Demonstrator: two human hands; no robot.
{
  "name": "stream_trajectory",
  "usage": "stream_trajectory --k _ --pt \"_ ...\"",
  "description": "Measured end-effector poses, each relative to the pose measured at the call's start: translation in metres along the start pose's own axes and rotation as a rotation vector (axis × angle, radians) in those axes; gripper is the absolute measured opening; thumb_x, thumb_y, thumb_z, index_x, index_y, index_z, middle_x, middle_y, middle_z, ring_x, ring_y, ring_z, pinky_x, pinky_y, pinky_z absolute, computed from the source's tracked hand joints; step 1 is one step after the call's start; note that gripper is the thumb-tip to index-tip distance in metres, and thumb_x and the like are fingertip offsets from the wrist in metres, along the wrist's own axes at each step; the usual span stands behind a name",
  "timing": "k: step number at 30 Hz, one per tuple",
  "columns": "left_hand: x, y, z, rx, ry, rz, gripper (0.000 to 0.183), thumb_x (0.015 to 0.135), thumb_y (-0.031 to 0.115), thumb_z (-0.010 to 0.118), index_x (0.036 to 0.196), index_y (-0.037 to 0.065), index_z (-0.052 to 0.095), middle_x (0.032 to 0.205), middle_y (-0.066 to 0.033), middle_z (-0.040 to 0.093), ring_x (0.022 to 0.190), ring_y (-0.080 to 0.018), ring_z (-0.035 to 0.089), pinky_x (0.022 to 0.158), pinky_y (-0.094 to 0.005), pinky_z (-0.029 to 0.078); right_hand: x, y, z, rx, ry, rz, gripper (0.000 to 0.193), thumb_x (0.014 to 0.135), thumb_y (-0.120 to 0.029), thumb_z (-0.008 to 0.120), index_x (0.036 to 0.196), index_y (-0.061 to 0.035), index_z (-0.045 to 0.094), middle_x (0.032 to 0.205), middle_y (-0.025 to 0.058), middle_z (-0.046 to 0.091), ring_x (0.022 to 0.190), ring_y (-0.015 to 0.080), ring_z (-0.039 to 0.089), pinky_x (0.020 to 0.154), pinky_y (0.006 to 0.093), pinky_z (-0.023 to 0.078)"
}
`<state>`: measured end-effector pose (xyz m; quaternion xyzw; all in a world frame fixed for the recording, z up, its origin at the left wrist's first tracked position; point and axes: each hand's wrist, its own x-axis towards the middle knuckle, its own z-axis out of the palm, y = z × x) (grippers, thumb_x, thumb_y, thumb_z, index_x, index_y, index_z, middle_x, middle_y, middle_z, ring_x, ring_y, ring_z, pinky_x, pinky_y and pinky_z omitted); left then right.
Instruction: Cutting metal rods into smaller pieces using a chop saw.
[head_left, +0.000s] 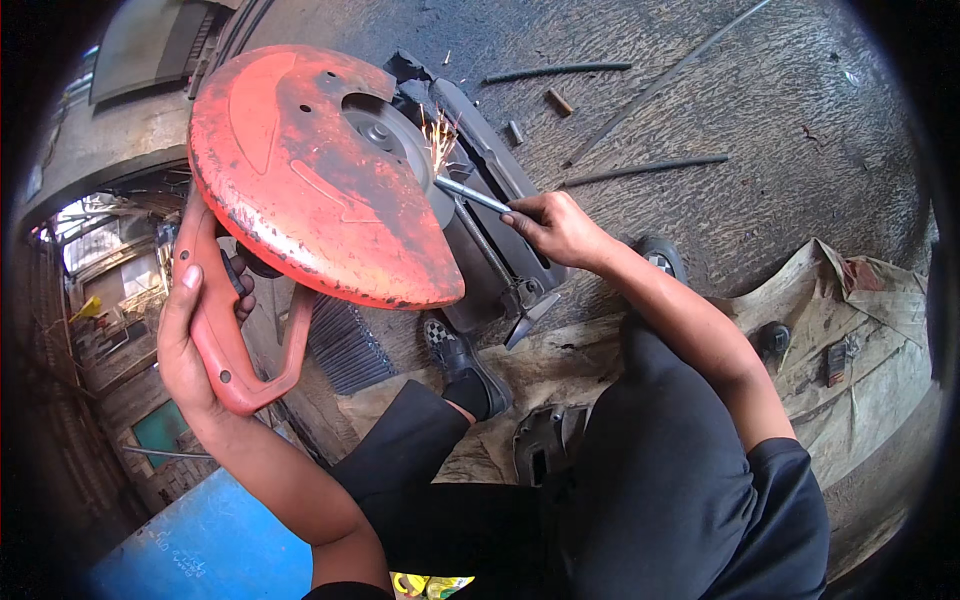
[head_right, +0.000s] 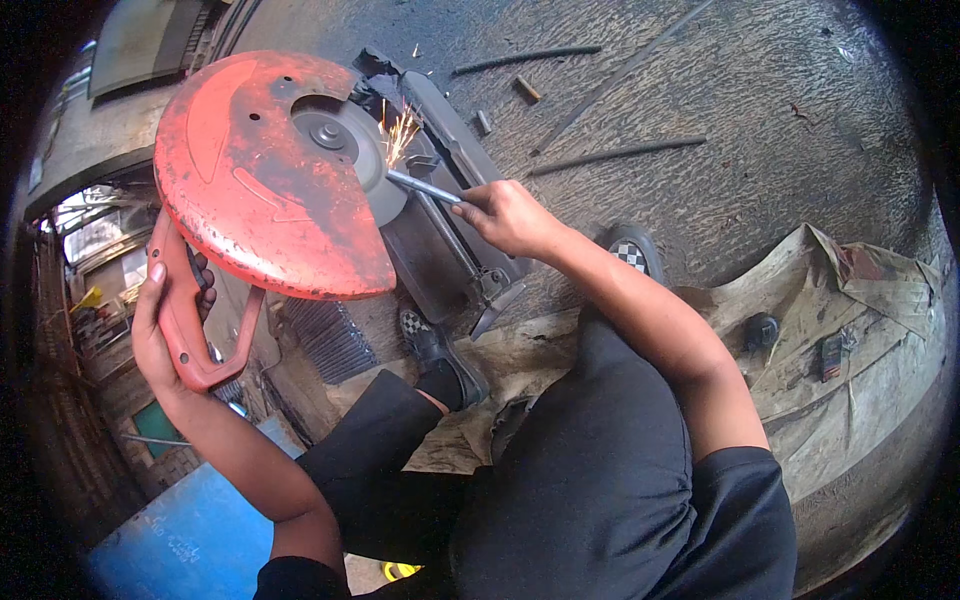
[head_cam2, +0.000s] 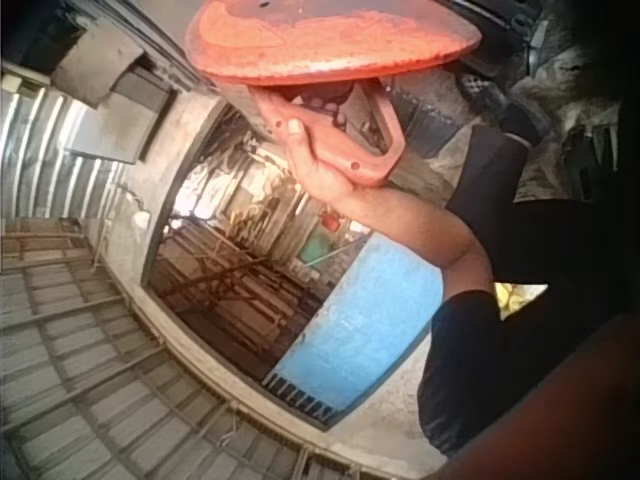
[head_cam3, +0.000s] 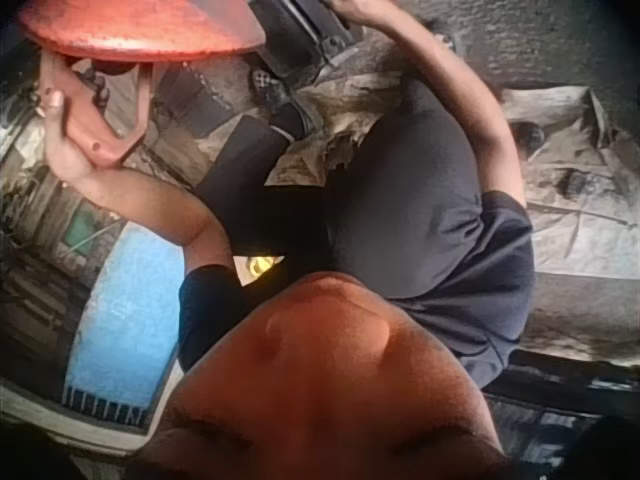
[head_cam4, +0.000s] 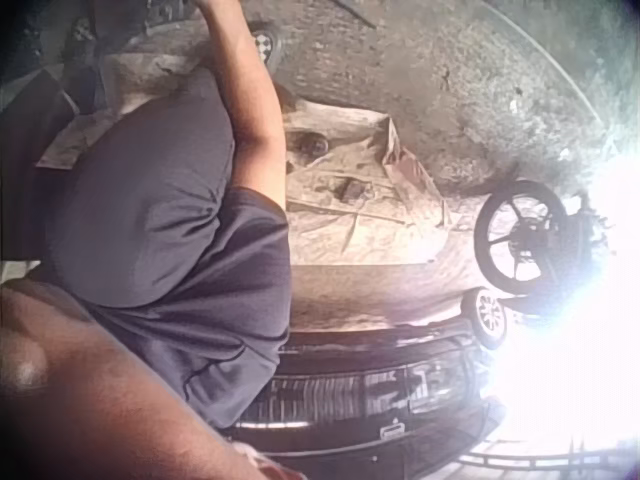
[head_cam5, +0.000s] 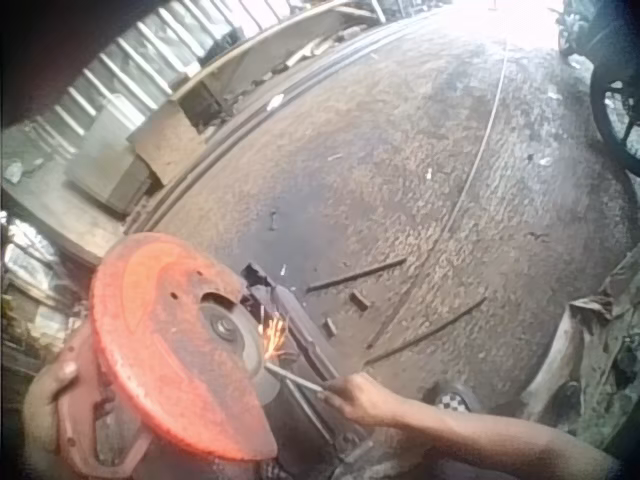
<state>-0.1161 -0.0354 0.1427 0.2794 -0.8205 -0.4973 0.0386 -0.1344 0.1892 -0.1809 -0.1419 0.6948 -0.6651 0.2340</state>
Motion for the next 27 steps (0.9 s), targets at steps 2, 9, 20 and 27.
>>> stream_trajectory --k 2,9,20,27 --pt "0.000 0.000 -0.001 0.002 0.009 -0.006 0.050 0.092 0.032 0.061 0.127 -0.002 0.053 0.105 -0.0102 0.065 0.086 -0.0171 0.063 0.075 -0.0305 0.052 -0.001 -0.005 -0.001 -0.029 0.029 -0.032 0.023 0.090 -0.018 0.061 0.100 0.0017 0.069 0.071 0.0244 0.060 0.064 0.0376 0.061 0.064 0.0443 0.048" --pt "0.003 -0.002 -0.001 0.004 -0.011 -0.003 0.054 0.092 0.032 0.061 0.131 -0.004 0.050 0.106 -0.0127 0.065 0.086 -0.0168 0.062 0.076 -0.0291 0.051 -0.003 0.003 -0.001 -0.159 0.099 -0.177 0.021 0.086 -0.014 0.063 0.102 0.0002 0.067 0.074 0.0248 0.061 0.071 0.0420 0.062 0.063 0.0468 0.049" --pt "0.009 -0.002 -0.009 0.093 -0.091 -0.008 0.053 0.092 0.033 0.059 0.131 -0.002 0.049 0.104 -0.0105 0.063 0.082 -0.0154 0.062 0.070 -0.0253 0.051 0.001 0.003 -0.013 -0.098 0.123 0.020 0.030 0.093 -0.025 0.054 0.096 0.0008 0.069 0.066 0.0144 0.061 0.063 0.0272 0.064 0.058 0.0412 0.048" --pt "-0.002 0.001 0.007 -0.024 0.034 0.000 0.049 0.092 0.031 0.061 0.124 -0.005 0.053 0.096 -0.0102 0.064 0.081 -0.0156 0.062 0.070 -0.0272 0.051 0.005 0.015 -0.007 0.460 -0.153 0.207 0.038 0.100 -0.027 0.045 0.092 -0.0008 0.070 0.056 -0.0040 0.046 0.048 0.0050 0.038 0.044 0.0243 0.028"
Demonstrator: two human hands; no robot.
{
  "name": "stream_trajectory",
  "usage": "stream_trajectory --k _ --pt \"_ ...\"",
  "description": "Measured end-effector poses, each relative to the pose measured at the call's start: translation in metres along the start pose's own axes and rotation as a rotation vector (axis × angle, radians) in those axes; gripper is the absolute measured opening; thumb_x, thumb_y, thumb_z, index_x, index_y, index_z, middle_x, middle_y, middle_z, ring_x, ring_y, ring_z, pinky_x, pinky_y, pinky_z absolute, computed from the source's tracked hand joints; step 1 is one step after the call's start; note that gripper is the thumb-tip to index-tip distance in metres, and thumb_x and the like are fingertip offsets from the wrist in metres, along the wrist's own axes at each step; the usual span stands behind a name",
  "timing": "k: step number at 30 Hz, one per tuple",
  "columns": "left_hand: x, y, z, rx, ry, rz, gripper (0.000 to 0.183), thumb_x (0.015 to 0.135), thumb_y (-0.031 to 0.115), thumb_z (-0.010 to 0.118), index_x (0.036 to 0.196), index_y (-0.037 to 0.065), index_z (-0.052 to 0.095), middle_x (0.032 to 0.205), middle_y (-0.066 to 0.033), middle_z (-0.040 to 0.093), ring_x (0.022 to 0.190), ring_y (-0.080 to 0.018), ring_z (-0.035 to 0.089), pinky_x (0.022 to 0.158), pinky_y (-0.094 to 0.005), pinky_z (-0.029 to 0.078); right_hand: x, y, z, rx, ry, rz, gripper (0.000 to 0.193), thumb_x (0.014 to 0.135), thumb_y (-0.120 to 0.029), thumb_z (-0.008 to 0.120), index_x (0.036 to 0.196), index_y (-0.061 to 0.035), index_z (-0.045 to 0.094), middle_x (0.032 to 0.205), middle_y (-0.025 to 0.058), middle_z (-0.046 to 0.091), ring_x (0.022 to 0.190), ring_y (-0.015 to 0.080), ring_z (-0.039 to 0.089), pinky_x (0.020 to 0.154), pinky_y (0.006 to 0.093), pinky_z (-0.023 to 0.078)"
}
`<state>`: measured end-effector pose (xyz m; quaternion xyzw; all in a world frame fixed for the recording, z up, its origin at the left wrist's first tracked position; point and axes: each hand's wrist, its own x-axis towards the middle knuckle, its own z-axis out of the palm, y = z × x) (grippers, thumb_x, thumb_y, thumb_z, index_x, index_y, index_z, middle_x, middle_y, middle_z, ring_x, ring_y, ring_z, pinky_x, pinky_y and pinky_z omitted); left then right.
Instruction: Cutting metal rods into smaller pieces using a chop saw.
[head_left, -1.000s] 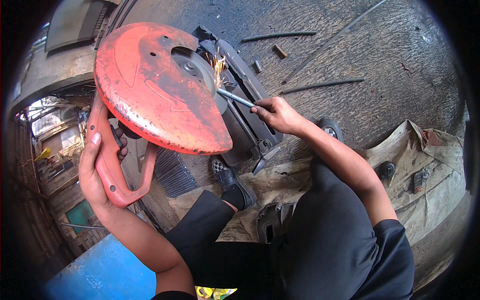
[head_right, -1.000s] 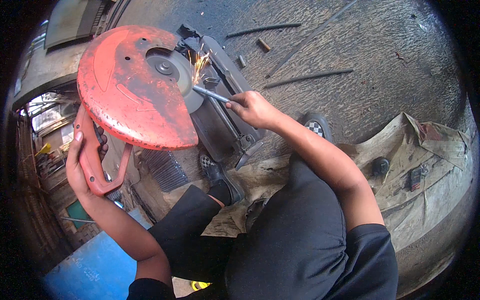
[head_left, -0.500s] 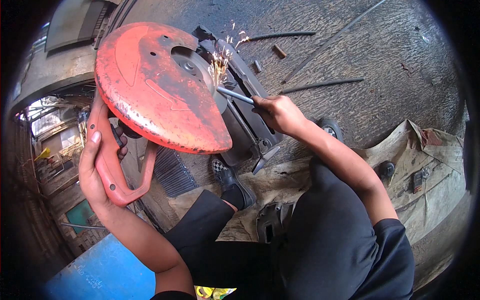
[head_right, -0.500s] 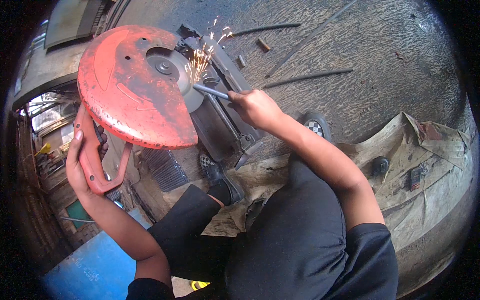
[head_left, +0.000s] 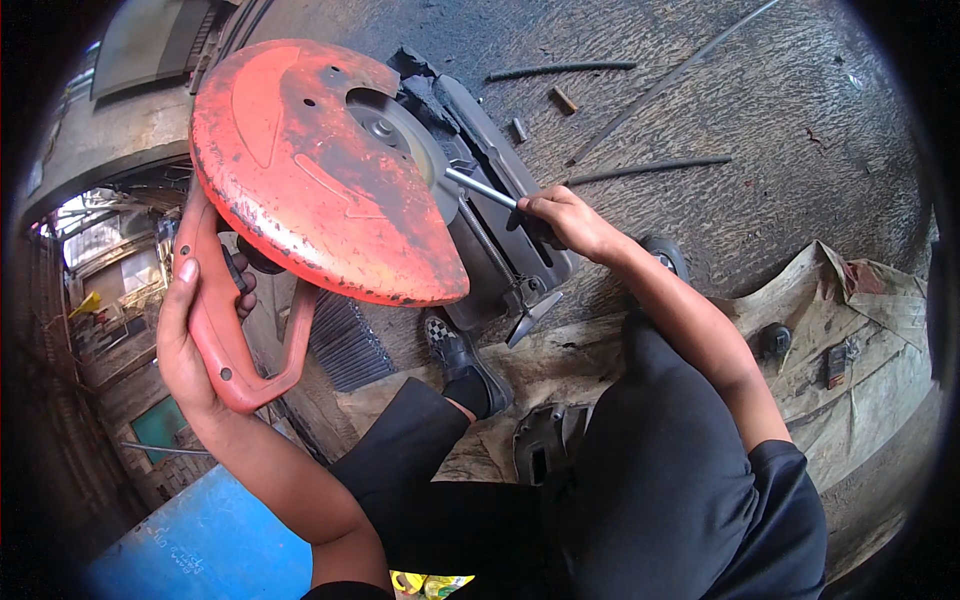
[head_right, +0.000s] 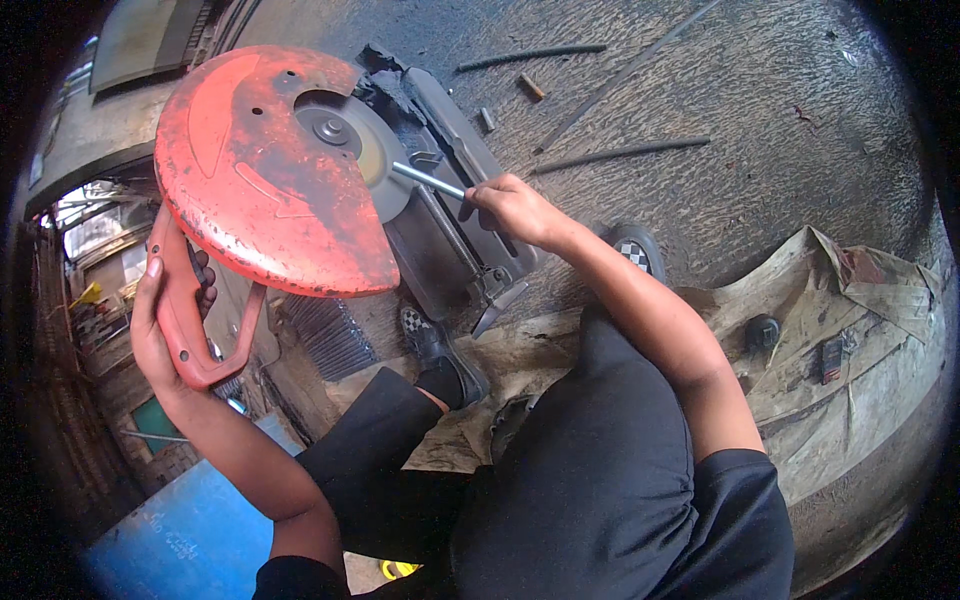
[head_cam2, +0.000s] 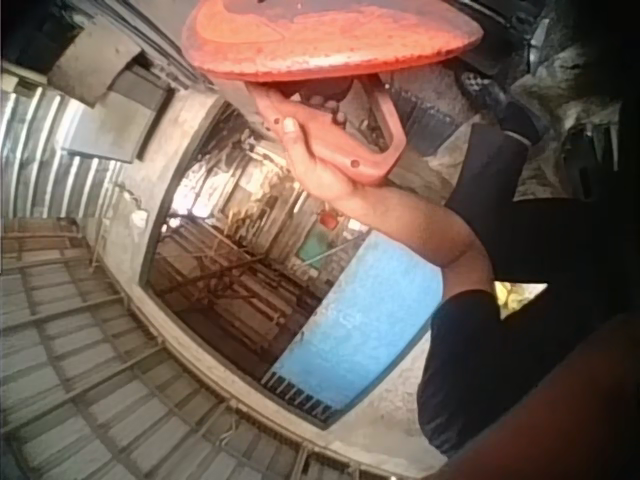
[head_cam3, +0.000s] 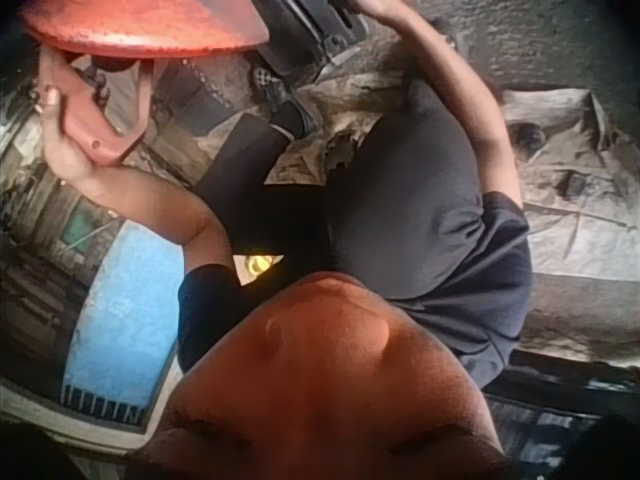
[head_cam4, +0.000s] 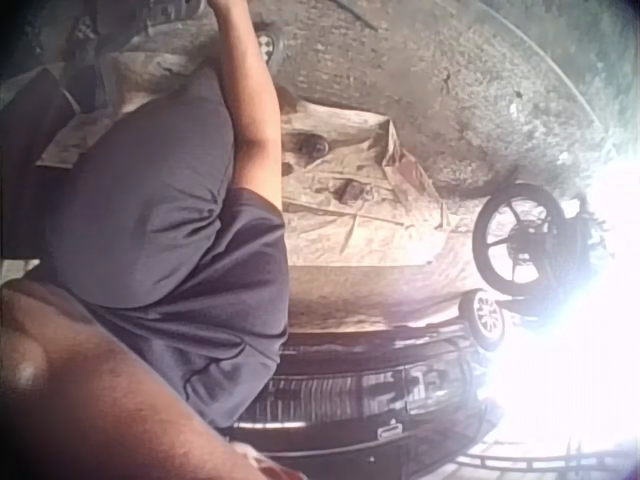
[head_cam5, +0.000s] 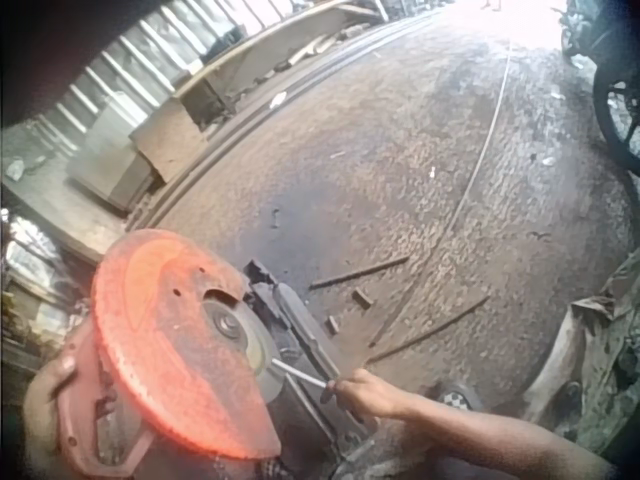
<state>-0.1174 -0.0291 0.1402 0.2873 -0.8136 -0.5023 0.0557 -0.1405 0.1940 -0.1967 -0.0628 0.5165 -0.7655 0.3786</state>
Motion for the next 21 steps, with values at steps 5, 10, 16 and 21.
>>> stream_trajectory --k 5,10,16,21 --pt "0.002 -0.001 -0.004 -0.037 -0.008 0.007 0.049 0.093 0.031 0.061 0.124 -0.005 0.053 0.099 -0.0104 0.065 0.084 -0.0162 0.063 0.072 -0.0289 0.052 -0.003 -0.002 0.007 0.030 -0.086 0.090 0.034 0.097 -0.026 0.048 0.096 0.0013 0.069 0.053 -0.0039 0.042 0.045 0.0078 0.037 0.042 0.0289 0.031" --pt "0.003 -0.003 -0.008 0.010 -0.021 0.011 0.050 0.094 0.036 0.057 0.126 -0.002 0.053 0.103 -0.0110 0.066 0.085 -0.0165 0.064 0.073 -0.0295 0.053 -0.002 0.001 0.015 -0.128 0.005 -0.002 0.033 0.101 -0.028 0.049 0.095 -0.0001 0.065 0.059 -0.0054 0.043 0.048 0.0041 0.038 0.043 0.0249 0.031" --pt "0.001 -0.001 -0.004 0.006 0.018 0.004 0.050 0.094 0.035 0.057 0.128 -0.001 0.052 0.107 -0.0110 0.065 0.085 -0.0167 0.064 0.072 -0.0299 0.054 0.000 0.005 0.017 -0.248 0.056 -0.089 0.029 0.096 -0.023 0.055 0.099 0.0041 0.066 0.060 0.0068 0.051 0.058 0.0142 0.048 0.057 0.0365 0.042" --pt "0.002 -0.004 -0.003 0.000 0.007 0.016 0.050 0.094 0.035 0.057 0.128 -0.001 0.052 0.108 -0.0116 0.065 0.085 -0.0173 0.065 0.072 -0.0301 0.054 -0.006 -0.005 0.019 -0.441 0.164 -0.177 0.026 0.094 -0.021 0.058 0.103 0.0021 0.066 0.070 0.0252 0.056 0.059 0.0301 0.054 0.064 0.0433 0.046"
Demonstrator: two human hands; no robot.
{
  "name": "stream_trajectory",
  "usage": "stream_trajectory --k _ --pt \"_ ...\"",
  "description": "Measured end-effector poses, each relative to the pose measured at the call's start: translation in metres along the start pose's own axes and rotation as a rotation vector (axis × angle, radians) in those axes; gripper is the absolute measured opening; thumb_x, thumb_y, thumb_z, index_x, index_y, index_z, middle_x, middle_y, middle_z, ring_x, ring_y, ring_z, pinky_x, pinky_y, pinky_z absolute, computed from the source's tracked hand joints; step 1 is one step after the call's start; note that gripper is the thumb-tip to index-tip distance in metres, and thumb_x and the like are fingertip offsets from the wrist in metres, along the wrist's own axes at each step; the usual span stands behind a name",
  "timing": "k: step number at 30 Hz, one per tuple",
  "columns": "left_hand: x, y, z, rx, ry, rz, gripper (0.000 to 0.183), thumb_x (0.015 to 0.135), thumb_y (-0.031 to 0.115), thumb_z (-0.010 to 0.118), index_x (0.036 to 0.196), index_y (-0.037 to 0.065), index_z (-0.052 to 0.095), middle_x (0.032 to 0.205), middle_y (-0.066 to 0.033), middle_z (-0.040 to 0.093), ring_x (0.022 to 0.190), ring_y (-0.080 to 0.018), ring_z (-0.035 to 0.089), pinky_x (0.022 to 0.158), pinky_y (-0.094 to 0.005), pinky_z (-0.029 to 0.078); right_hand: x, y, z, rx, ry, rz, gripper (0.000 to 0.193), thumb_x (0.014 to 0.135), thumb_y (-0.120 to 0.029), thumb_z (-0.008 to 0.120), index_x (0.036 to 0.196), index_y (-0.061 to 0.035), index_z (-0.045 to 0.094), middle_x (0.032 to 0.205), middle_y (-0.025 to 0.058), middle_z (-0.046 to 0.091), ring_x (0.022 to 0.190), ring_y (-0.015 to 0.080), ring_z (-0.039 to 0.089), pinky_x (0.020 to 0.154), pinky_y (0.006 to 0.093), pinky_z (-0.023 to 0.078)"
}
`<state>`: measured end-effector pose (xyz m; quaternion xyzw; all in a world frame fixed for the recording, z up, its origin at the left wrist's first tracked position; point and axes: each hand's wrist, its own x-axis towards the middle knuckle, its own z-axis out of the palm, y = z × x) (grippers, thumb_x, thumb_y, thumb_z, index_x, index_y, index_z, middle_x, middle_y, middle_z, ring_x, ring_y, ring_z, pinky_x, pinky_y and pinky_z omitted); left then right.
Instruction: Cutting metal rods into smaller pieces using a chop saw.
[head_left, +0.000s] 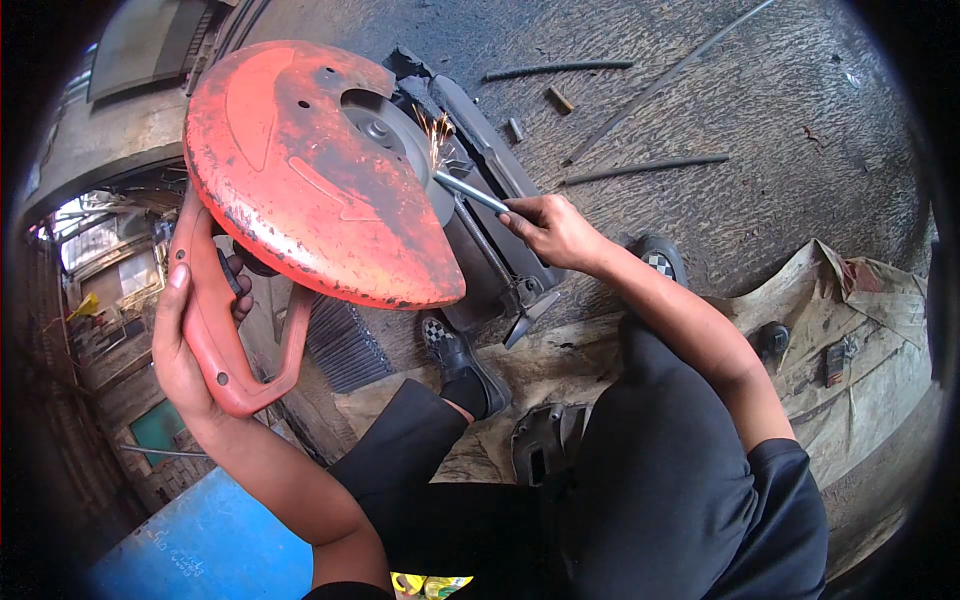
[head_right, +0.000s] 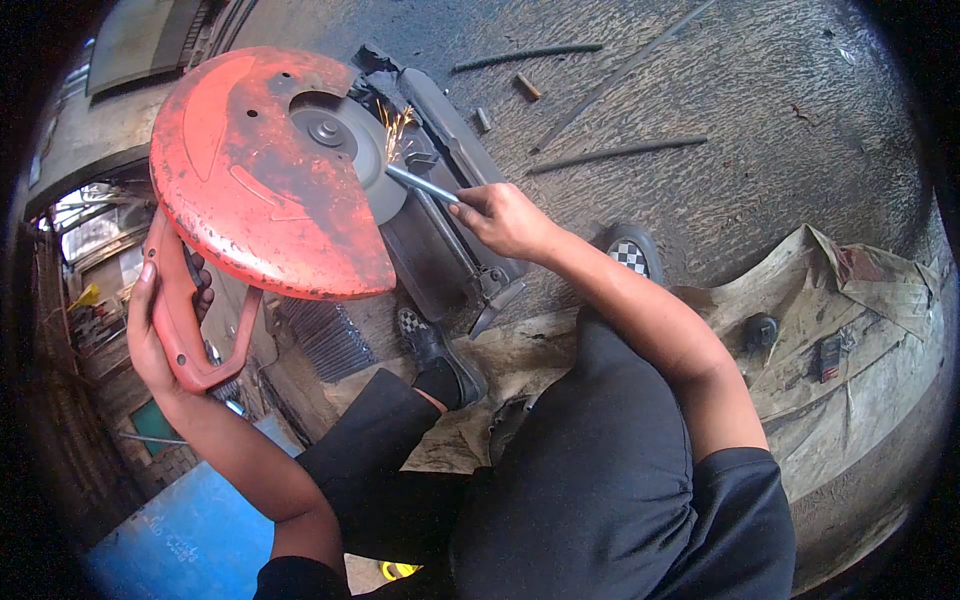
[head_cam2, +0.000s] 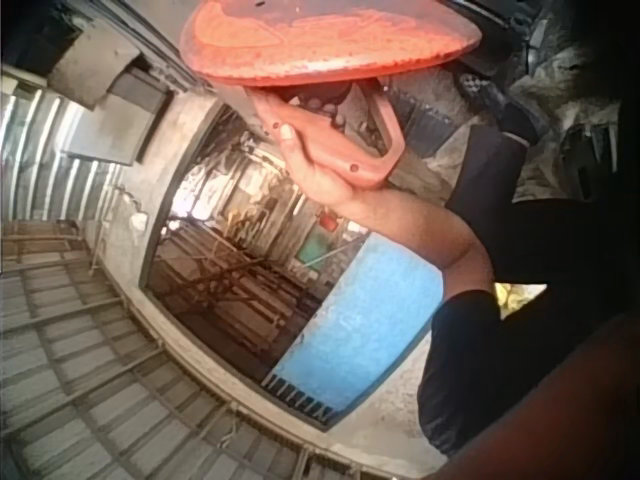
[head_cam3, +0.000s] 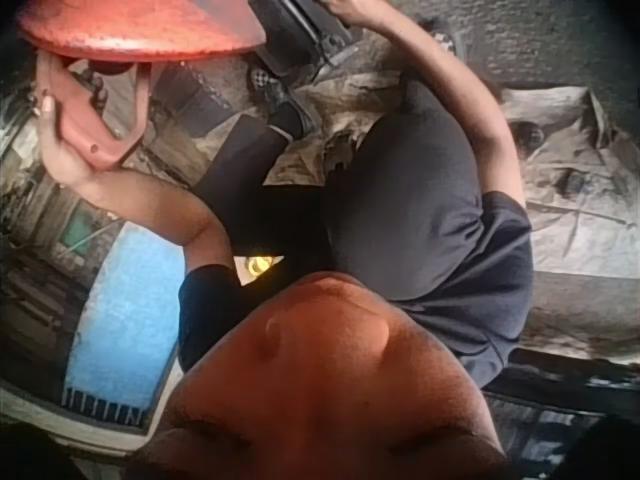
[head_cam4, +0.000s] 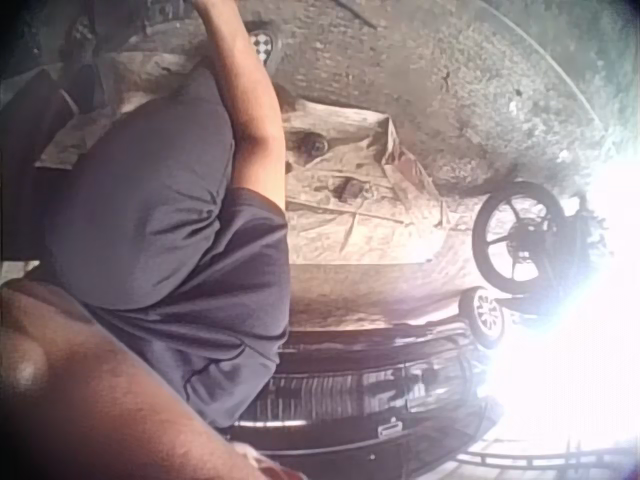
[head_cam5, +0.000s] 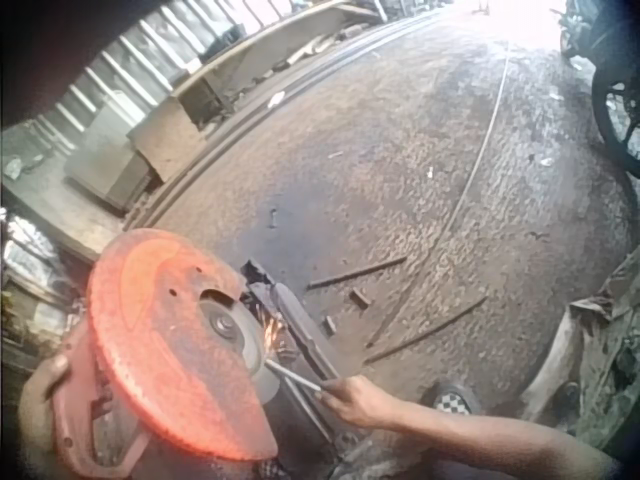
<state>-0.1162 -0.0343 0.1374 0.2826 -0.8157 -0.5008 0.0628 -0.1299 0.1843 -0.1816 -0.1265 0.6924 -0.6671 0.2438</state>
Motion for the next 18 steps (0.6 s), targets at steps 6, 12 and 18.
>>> stream_trajectory --k 6,12,18 --pt "-0.004 0.009 -0.008 0.018 0.014 0.004 0.050 0.094 0.035 0.057 0.128 -0.001 0.052 0.108 -0.0126 0.065 0.085 -0.0189 0.065 0.072 -0.0308 0.054 0.001 -0.016 -0.003 -0.092 0.035 -0.071 0.027 0.091 -0.018 0.062 0.107 0.0028 0.065 0.075 0.0293 0.056 0.071 0.0442 0.059 0.064 0.0464 0.047" --pt "-0.001 0.001 0.001 -0.011 -0.025 -0.021 0.052 0.094 0.036 0.056 0.130 -0.001 0.050 0.113 -0.0111 0.064 0.091 -0.0184 0.064 0.079 -0.0312 0.052 -0.001 0.010 -0.002 -0.229 0.218 -0.353 0.028 0.088 -0.017 0.063 0.108 0.0021 0.065 0.078 0.0270 0.062 0.072 0.0407 0.063 0.063 0.0447 0.050" --pt "-0.003 0.004 0.007 -0.040 0.001 0.032 0.053 0.093 0.031 0.060 0.130 -0.005 0.050 0.109 -0.0113 0.063 0.091 -0.0157 0.062 0.075 -0.0261 0.050 0.000 0.002 -0.007 -0.113 0.195 -0.238 0.030 0.089 -0.022 0.059 0.106 0.0009 0.068 0.072 0.0231 0.061 0.068 0.0362 0.065 0.063 0.0433 0.050"
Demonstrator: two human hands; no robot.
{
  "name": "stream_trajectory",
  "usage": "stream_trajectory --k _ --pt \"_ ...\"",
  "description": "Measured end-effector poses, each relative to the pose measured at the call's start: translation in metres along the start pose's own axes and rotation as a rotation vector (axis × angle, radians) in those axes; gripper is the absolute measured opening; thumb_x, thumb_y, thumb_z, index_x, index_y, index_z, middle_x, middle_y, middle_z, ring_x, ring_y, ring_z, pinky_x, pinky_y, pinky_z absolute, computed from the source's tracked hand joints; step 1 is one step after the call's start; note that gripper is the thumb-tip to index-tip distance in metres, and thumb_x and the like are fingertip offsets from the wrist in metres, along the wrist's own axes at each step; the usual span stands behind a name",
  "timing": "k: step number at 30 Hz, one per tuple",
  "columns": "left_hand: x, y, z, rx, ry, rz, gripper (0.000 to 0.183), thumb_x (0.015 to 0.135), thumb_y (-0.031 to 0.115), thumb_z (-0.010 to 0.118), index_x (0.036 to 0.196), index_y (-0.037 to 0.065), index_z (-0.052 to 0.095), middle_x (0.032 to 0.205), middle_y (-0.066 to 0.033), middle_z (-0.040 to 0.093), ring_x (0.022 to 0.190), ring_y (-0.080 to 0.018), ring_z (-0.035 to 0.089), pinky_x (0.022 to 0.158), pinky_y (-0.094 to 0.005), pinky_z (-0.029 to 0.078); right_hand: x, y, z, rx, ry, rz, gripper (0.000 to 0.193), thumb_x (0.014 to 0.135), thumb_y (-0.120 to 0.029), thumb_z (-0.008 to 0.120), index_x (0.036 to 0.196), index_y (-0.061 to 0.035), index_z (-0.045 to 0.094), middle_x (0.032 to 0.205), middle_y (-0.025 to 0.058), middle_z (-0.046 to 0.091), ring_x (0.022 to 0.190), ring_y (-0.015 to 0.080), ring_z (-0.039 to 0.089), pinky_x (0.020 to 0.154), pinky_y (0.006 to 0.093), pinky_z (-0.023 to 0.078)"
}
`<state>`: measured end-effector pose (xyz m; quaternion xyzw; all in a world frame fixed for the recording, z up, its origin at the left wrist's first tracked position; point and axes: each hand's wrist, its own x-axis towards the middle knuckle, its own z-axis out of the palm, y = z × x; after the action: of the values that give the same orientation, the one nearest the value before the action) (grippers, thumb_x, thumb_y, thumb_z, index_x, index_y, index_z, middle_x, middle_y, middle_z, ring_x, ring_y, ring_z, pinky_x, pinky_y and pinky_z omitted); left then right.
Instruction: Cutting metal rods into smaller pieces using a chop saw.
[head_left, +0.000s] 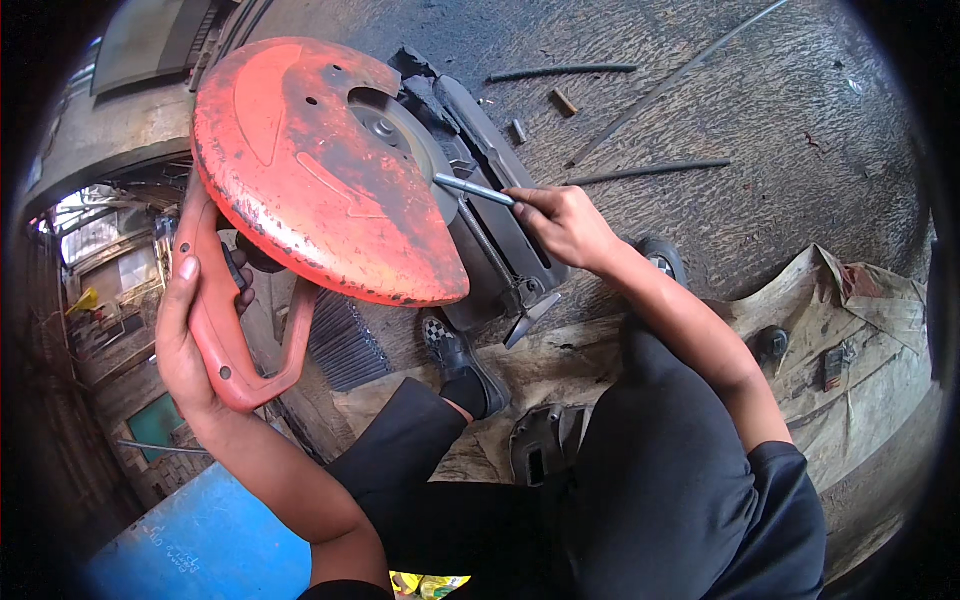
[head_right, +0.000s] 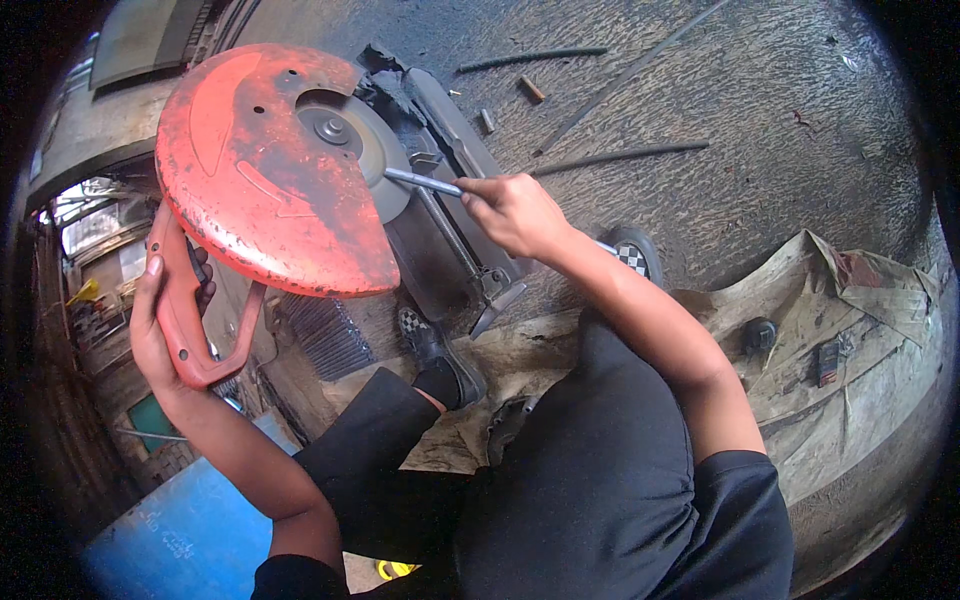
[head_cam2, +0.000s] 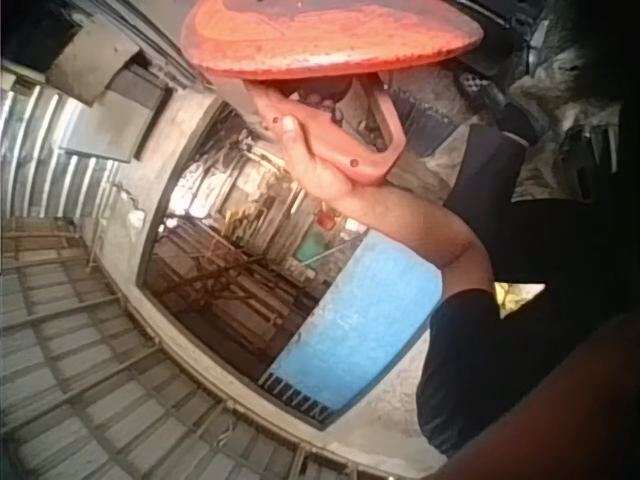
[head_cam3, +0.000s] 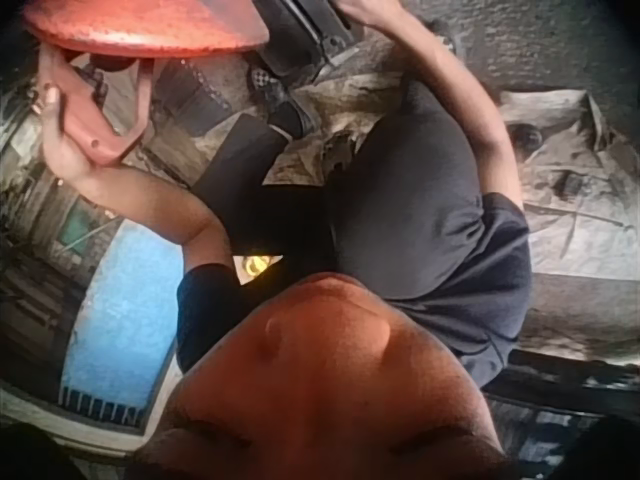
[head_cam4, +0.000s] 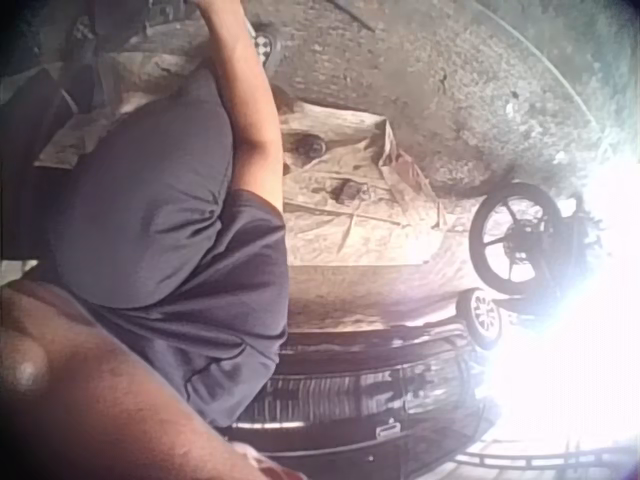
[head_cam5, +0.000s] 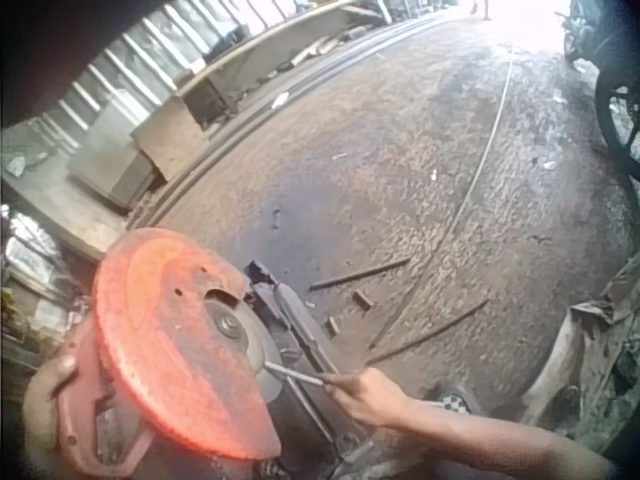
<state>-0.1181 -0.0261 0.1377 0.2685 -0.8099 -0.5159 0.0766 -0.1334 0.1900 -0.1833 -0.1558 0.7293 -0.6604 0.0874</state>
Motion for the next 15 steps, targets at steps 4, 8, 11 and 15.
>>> stream_trajectory --k 4,8,11,15 --pt "0.010 -0.002 -0.023 0.154 -0.097 -0.090 0.054 0.091 0.030 0.061 0.130 -0.005 0.050 0.109 -0.0105 0.062 0.089 -0.0137 0.061 0.073 -0.0257 0.050 0.005 0.019 -0.003 0.471 -0.263 0.418 0.033 0.094 -0.024 0.048 0.093 -0.0004 0.070 0.060 0.0039 0.054 0.050 0.0134 0.052 0.049 0.0307 0.041" --pt "0.006 -0.005 -0.018 0.066 -0.067 -0.061 0.052 0.092 0.032 0.062 0.131 0.000 0.051 0.108 -0.0067 0.063 0.089 -0.0142 0.061 0.079 -0.0292 0.049 -0.001 0.019 0.003 0.834 -0.334 0.573 0.033 0.095 -0.025 0.045 0.091 -0.0014 0.068 0.060 -0.0024 0.048 0.046 0.0071 0.041 0.041 0.0260 0.031" --pt "0.003 -0.003 -0.014 0.057 -0.006 -0.052 0.053 0.092 0.032 0.061 0.132 -0.001 0.050 0.115 -0.0077 0.062 0.095 -0.0142 0.061 0.081 -0.0293 0.049 0.000 0.007 0.001 0.816 -0.423 0.611 0.031 0.095 -0.024 0.046 0.093 -0.0014 0.067 0.060 -0.0034 0.046 0.046 0.0063 0.040 0.040 0.0244 0.030" --pt "0.004 -0.005 -0.014 0.014 -0.066 -0.037 0.055 0.093 0.033 0.059 0.135 -0.001 0.048 0.123 -0.0091 0.059 0.103 -0.0149 0.058 0.087 -0.0300 0.047 -0.004 0.007 0.010 0.698 -0.382 0.538 0.027 0.096 -0.023 0.049 0.091 -0.0013 0.066 0.060 -0.0038 0.046 0.048 0.0065 0.040 0.042 0.0256 0.031"
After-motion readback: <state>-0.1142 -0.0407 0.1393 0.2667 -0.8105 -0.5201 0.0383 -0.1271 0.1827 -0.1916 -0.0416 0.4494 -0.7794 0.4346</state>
